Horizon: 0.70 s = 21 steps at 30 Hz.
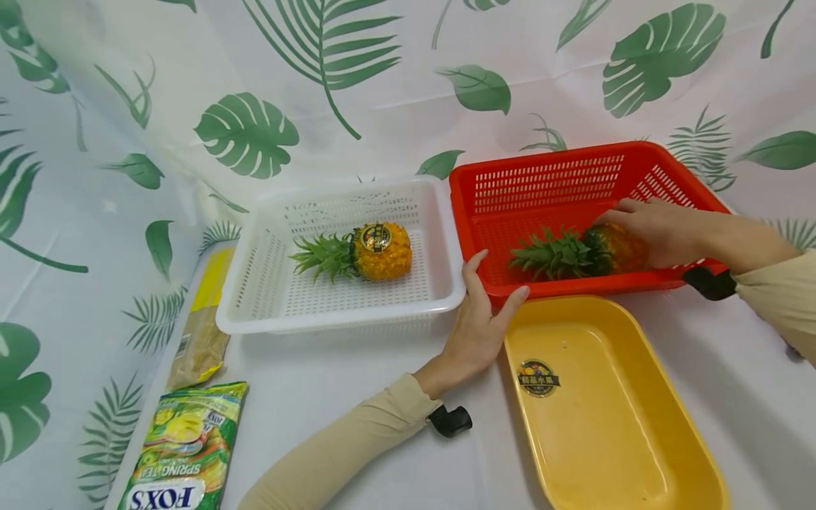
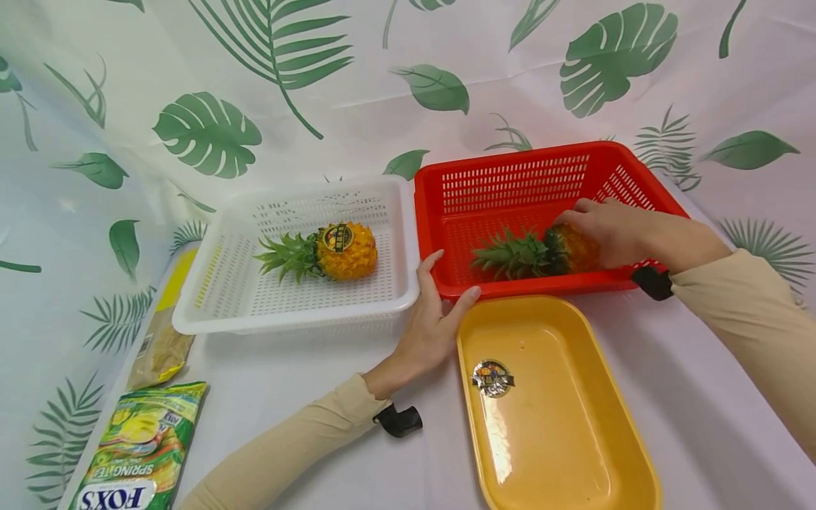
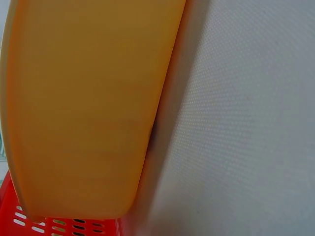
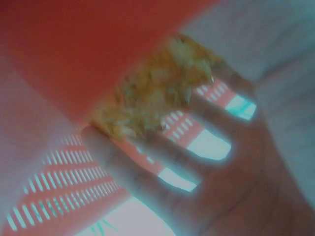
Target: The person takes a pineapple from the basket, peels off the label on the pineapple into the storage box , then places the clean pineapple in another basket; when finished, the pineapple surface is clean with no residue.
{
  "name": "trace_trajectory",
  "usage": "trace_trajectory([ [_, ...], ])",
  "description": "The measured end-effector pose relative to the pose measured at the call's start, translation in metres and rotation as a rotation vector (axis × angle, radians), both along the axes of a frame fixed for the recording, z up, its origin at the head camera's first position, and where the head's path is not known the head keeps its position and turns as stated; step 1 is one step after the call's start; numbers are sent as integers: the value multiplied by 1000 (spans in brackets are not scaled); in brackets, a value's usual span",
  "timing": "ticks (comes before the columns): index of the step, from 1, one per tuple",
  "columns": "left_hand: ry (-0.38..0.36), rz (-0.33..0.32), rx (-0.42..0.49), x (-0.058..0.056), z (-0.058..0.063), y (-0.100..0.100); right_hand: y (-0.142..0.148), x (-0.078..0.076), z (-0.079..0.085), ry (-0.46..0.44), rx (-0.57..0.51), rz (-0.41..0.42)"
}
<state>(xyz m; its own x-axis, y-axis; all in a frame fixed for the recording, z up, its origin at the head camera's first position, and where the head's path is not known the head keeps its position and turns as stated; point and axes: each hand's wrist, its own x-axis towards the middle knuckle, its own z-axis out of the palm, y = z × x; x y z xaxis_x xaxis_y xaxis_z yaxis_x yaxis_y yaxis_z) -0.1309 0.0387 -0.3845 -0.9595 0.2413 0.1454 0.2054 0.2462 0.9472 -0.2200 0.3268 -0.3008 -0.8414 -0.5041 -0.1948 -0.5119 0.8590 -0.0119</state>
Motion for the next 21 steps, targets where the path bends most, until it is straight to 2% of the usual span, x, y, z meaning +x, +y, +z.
trace_trajectory([
  [7,-3,-15,22,0,0,0,2,3,9,-33,-78,-1],
  [13,10,-15,30,-1,-2,0,-2,14,27,-55,-133,10],
  [17,7,-7,17,-1,-1,0,-18,26,41,-61,-147,5],
  [21,-2,2,18,0,0,0,-45,42,55,-18,-131,23],
])
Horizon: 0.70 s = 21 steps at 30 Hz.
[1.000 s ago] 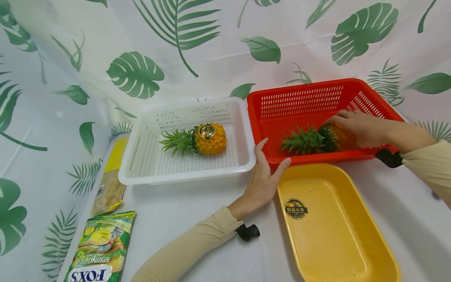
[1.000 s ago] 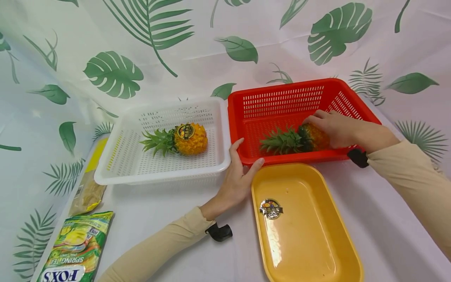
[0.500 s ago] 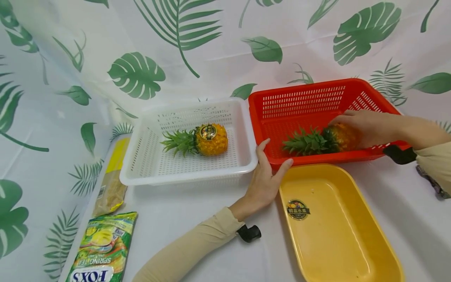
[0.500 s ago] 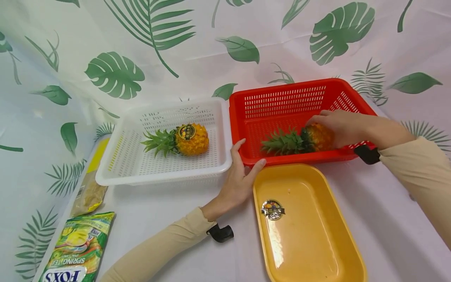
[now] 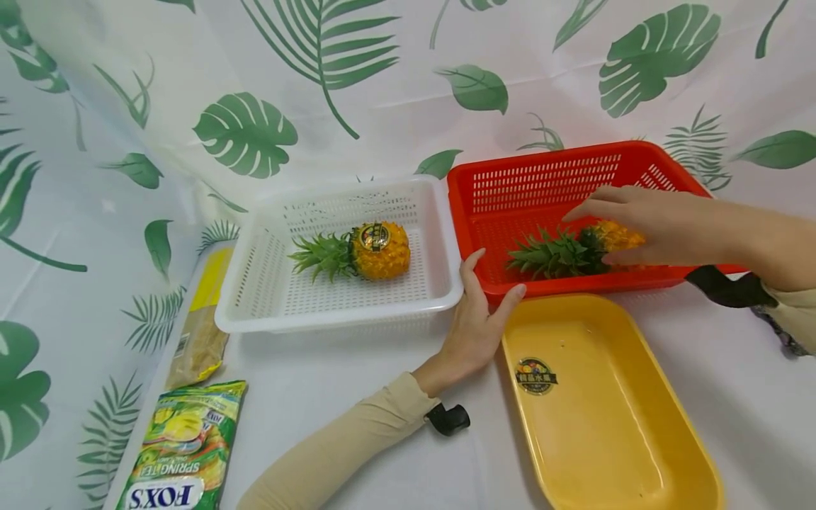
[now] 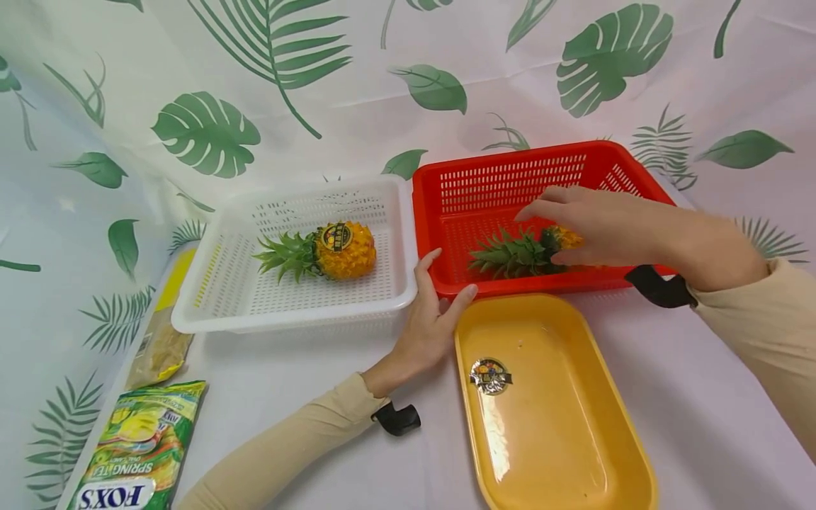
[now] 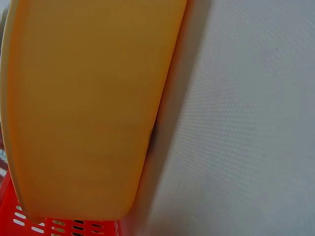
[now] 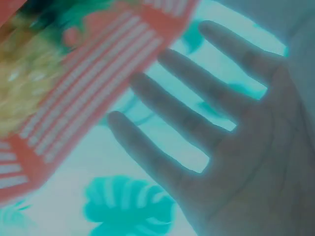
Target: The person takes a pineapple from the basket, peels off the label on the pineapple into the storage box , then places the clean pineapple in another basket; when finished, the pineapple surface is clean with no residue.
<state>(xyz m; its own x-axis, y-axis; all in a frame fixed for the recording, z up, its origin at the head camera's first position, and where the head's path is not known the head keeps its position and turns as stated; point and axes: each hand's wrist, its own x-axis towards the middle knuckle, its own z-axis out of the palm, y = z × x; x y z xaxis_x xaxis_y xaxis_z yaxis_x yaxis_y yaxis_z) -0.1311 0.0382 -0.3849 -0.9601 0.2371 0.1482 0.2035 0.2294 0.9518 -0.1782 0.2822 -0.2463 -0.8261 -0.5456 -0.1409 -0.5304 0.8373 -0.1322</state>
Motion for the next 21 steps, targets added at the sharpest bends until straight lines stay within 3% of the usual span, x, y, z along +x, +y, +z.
trace_trajectory([
  [4,-20,1,8,4,2,-1,-21,16,10,114,0,52],
  [8,-81,-13,-5,16,9,-6,-33,27,17,222,-44,108],
  [12,-179,-106,-3,36,21,-20,-45,34,19,267,-89,134],
  [17,-221,-250,-111,61,42,-59,-59,39,20,245,-103,148],
  [19,-187,-272,-163,66,51,-80,-65,39,20,225,-97,148],
  [21,-114,-249,-211,67,62,-102,-71,39,21,208,-91,151],
])
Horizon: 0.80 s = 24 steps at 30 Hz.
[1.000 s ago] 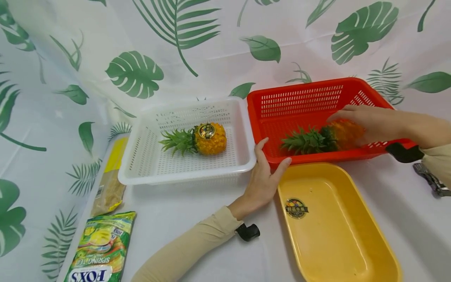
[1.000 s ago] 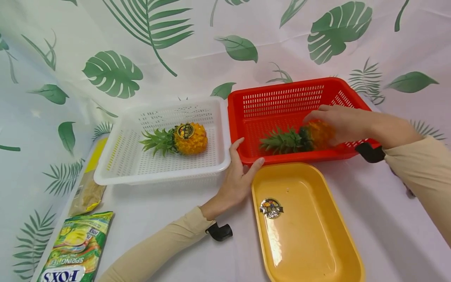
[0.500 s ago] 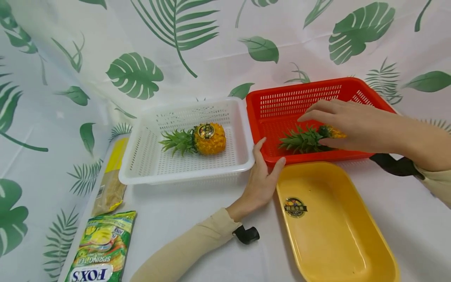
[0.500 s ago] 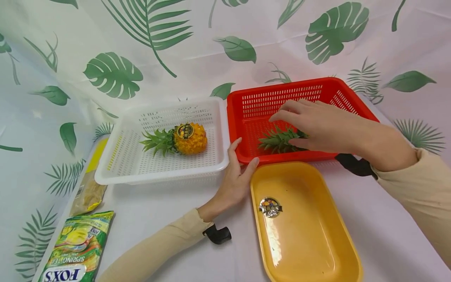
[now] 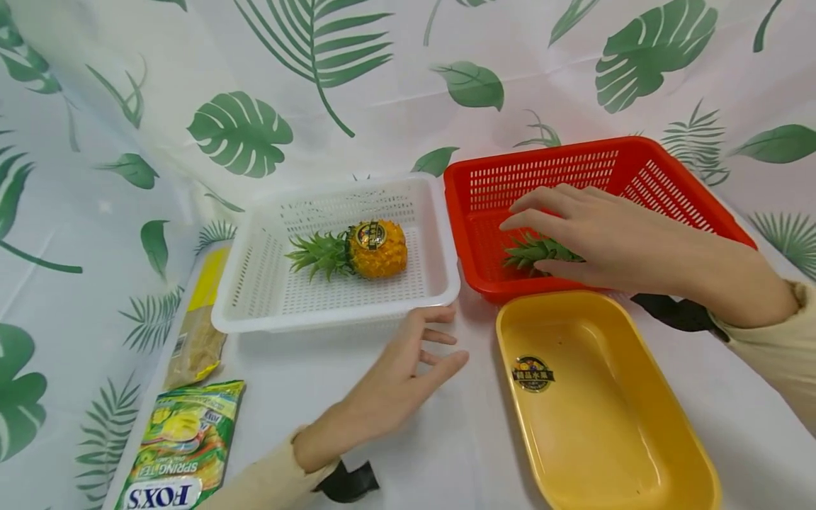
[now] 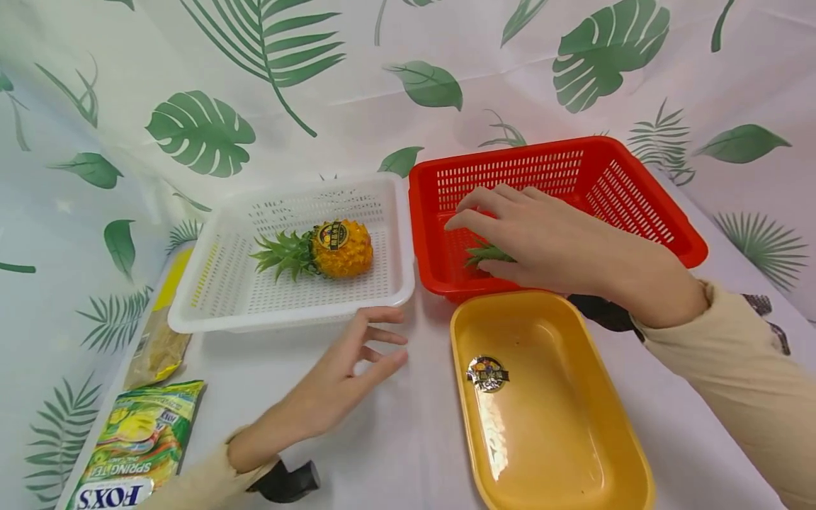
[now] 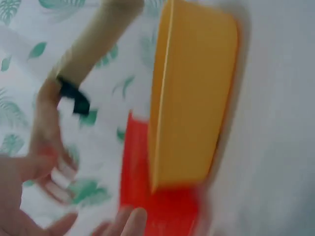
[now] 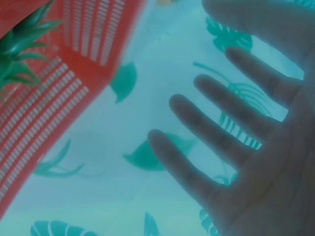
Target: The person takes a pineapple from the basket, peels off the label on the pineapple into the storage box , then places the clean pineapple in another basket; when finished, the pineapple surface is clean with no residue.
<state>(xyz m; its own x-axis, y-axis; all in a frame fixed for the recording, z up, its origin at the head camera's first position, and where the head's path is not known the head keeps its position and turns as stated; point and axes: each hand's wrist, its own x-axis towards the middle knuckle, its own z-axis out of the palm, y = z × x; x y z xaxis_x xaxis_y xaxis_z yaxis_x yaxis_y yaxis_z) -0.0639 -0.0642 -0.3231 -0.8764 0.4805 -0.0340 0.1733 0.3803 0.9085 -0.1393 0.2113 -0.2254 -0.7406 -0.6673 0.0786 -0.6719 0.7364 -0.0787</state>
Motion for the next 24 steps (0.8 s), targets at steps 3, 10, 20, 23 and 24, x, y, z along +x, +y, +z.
trace_trajectory([
  [3,195,83,-56,-6,13,-37,-10,-4,0,-5,-2,30],
  [10,676,403,-257,-34,17,-127,-32,-19,-4,-23,-64,108],
  [20,362,737,-388,-46,-11,-193,-63,-52,-18,-150,-127,111],
  [23,201,770,-350,-48,-18,-196,-71,-66,-20,-216,-132,83],
  [24,160,770,-326,-49,-20,-197,-74,-71,-21,-236,-140,78],
])
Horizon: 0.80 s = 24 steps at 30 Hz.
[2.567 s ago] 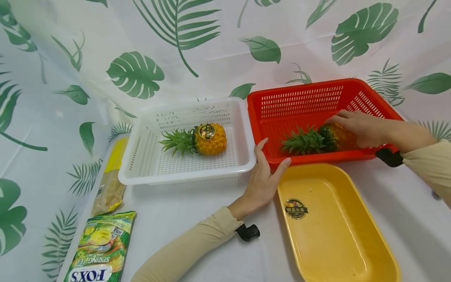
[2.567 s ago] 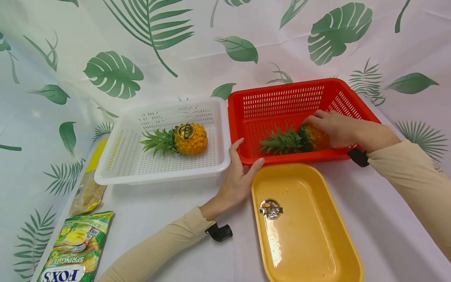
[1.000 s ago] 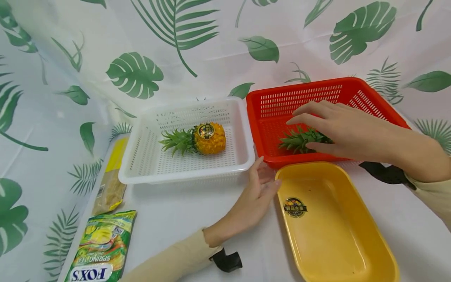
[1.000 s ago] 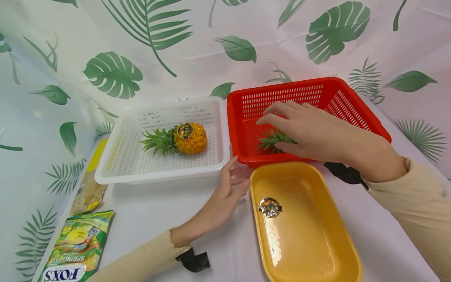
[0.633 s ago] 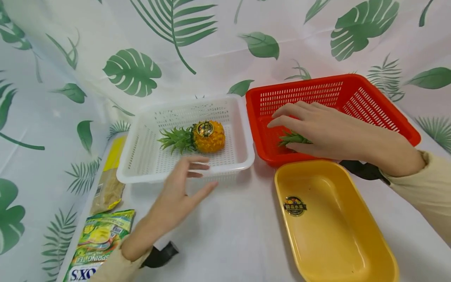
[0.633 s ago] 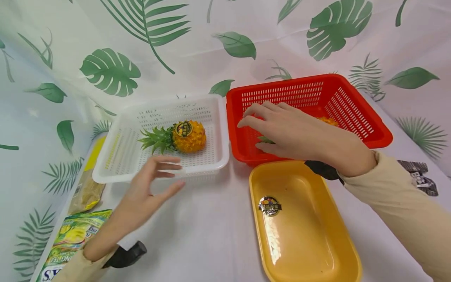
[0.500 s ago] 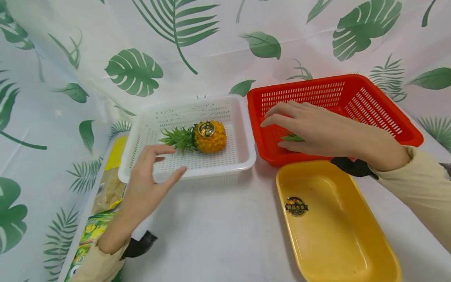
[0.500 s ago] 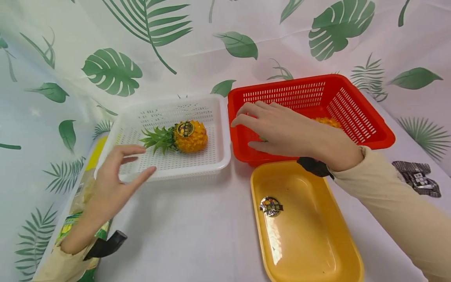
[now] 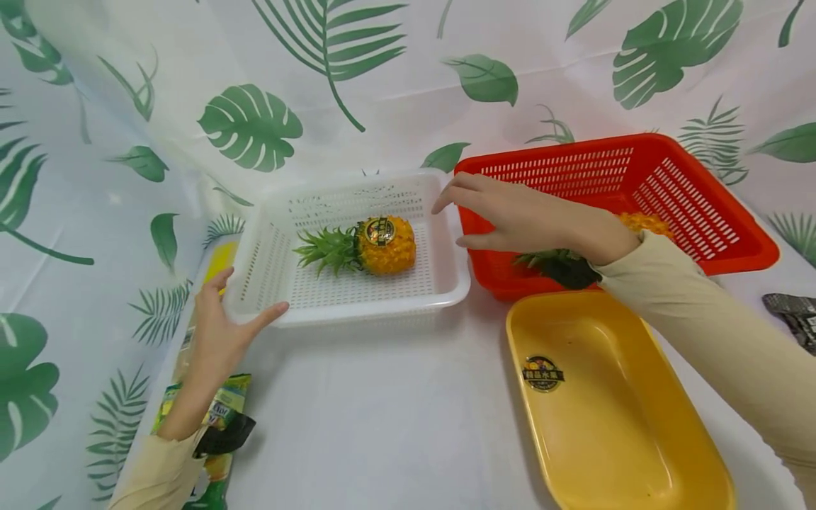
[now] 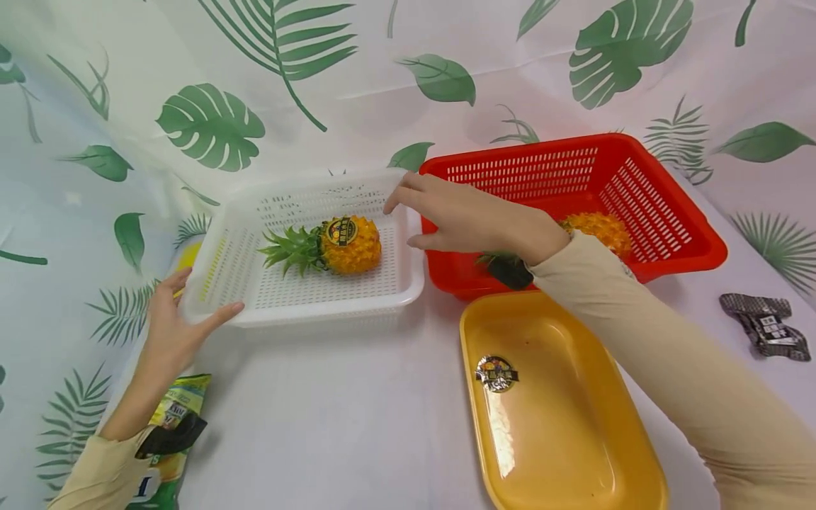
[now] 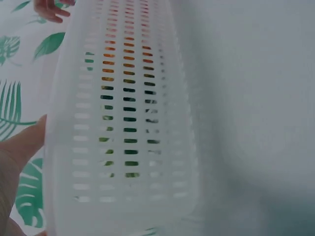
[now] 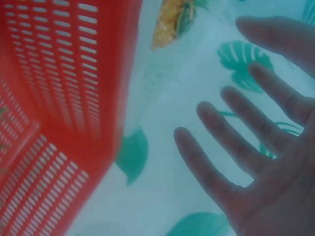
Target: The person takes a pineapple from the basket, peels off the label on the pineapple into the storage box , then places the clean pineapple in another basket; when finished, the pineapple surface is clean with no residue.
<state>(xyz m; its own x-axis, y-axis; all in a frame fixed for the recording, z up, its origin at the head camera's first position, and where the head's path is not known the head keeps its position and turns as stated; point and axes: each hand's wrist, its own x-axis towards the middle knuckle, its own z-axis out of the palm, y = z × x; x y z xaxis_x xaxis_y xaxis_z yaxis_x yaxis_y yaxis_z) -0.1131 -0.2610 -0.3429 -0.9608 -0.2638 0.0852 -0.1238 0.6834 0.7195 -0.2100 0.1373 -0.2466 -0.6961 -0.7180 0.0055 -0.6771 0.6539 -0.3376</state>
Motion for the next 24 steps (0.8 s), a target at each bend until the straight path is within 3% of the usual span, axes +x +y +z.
trace_trajectory([
  [8,-72,24,176,-2,-8,-5,-26,-24,-4,-132,-77,23],
  [16,-96,36,238,-6,-13,-6,-59,-46,-7,-200,-11,19],
  [24,-114,52,239,-6,-12,-8,-85,-64,-20,-323,92,-22],
])
